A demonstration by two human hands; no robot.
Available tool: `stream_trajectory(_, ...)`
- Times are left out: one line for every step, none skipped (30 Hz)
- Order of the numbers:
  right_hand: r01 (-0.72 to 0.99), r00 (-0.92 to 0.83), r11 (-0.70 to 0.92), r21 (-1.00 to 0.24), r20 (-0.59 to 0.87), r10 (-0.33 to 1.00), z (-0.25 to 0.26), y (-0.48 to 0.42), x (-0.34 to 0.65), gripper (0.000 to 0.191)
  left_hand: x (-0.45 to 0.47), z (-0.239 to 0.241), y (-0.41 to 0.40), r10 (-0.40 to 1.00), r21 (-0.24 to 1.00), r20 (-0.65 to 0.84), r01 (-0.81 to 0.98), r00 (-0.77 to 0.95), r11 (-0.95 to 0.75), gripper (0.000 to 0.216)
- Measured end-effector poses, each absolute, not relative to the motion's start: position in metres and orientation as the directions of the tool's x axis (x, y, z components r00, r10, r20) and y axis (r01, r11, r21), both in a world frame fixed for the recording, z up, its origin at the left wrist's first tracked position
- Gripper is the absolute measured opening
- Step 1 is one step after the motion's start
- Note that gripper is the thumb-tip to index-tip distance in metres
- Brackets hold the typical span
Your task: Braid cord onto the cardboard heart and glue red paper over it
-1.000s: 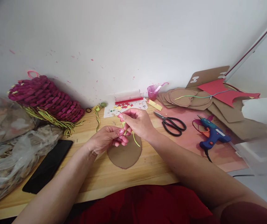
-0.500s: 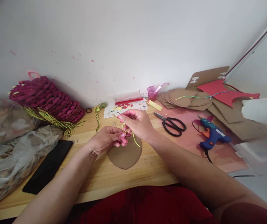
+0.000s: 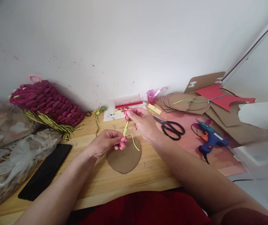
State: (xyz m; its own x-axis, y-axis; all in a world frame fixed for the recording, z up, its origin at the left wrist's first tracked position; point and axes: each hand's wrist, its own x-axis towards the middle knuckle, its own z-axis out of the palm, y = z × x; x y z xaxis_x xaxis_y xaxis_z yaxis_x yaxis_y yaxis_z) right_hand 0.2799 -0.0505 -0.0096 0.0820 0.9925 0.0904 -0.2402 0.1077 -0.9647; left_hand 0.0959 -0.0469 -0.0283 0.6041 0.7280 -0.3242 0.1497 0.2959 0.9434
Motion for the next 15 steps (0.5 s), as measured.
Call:
stream_trajectory(-0.249, 0.091, 0.111, -0.962, 0.091, 0.992, -0.0090, -0.0507, 0.2800, 0.030, 0.0957, -0.0284, -0.0469, 0.730, 0.945, -0.320, 0.151, 0.605, 0.289, 0.032)
stream_trajectory(-0.260, 0.095, 0.113, -0.959, 0.091, 0.991, -0.0085, -0.0510, 0.2798, 0.031, 0.0955, -0.0284, -0.0469, 0.730, 0.947, -0.315, 0.152, 0.607, 0.282, 0.032)
stream_trajectory(-0.274, 0.093, 0.114, -0.955, 0.091, 0.991, -0.0080, -0.0514, 0.2794, 0.032, 0.0954, -0.0283, -0.0469, 0.729, 0.949, -0.310, 0.155, 0.610, 0.273, 0.032)
stream_trajectory(-0.290, 0.087, 0.113, -0.950, 0.091, 0.992, -0.0075, -0.0520, 0.2789, 0.033, 0.0954, -0.0280, -0.0471, 0.728, 0.951, -0.306, 0.163, 0.614, 0.262, 0.032)
stream_trajectory(-0.305, 0.075, 0.109, -0.946, 0.090, 0.993, -0.0071, -0.0527, 0.2783, 0.034, 0.0956, -0.0277, -0.0474, 0.728, 0.953, -0.303, 0.174, 0.615, 0.249, 0.032)
stream_trajectory(-0.320, 0.061, 0.103, -0.942, 0.088, 0.994, -0.0066, -0.0534, 0.2776, 0.035, 0.0960, -0.0272, -0.0478, 0.729, 0.954, -0.300, 0.187, 0.616, 0.235, 0.031)
stream_trajectory(-0.332, 0.047, 0.098, -0.938, 0.088, 0.995, -0.0062, -0.0542, 0.2769, 0.037, 0.0966, -0.0268, -0.0483, 0.732, 0.955, -0.296, 0.200, 0.614, 0.220, 0.031)
stream_trajectory(-0.340, 0.035, 0.093, -0.936, 0.087, 0.996, -0.0057, -0.0551, 0.2762, 0.038, 0.0973, -0.0265, -0.0489, 0.736, 0.955, -0.294, 0.212, 0.609, 0.206, 0.031)
stream_trajectory(-0.344, 0.027, 0.089, -0.935, 0.085, 0.996, -0.0052, -0.0559, 0.2756, 0.039, 0.0980, -0.0262, -0.0494, 0.743, 0.955, -0.293, 0.224, 0.602, 0.195, 0.031)
stream_trajectory(-0.343, 0.025, 0.086, -0.935, 0.083, 0.996, -0.0046, -0.0567, 0.2749, 0.040, 0.0987, -0.0261, -0.0498, 0.752, 0.954, -0.291, 0.232, 0.591, 0.187, 0.030)
stream_trajectory(-0.341, 0.027, 0.086, -0.936, 0.081, 0.996, -0.0040, -0.0575, 0.2744, 0.041, 0.0993, -0.0262, -0.0502, 0.761, 0.954, -0.291, 0.240, 0.580, 0.182, 0.030)
stream_trajectory(-0.338, 0.034, 0.089, -0.937, 0.082, 0.996, -0.0033, -0.0582, 0.2739, 0.041, 0.0998, -0.0263, -0.0504, 0.769, 0.953, -0.291, 0.246, 0.570, 0.178, 0.029)
stream_trajectory(-0.334, 0.040, 0.093, -0.938, 0.085, 0.996, -0.0025, -0.0588, 0.2735, 0.041, 0.1001, -0.0264, -0.0505, 0.773, 0.952, -0.290, 0.251, 0.564, 0.174, 0.029)
stream_trajectory(-0.329, 0.044, 0.099, -0.939, 0.090, 0.995, -0.0017, -0.0593, 0.2733, 0.041, 0.1002, -0.0264, -0.0505, 0.774, 0.953, -0.287, 0.252, 0.565, 0.169, 0.029)
stream_trajectory(-0.324, 0.046, 0.108, -0.940, 0.098, 0.994, -0.0009, -0.0596, 0.2732, 0.041, 0.1002, -0.0263, -0.0505, 0.769, 0.954, -0.282, 0.249, 0.574, 0.164, 0.029)
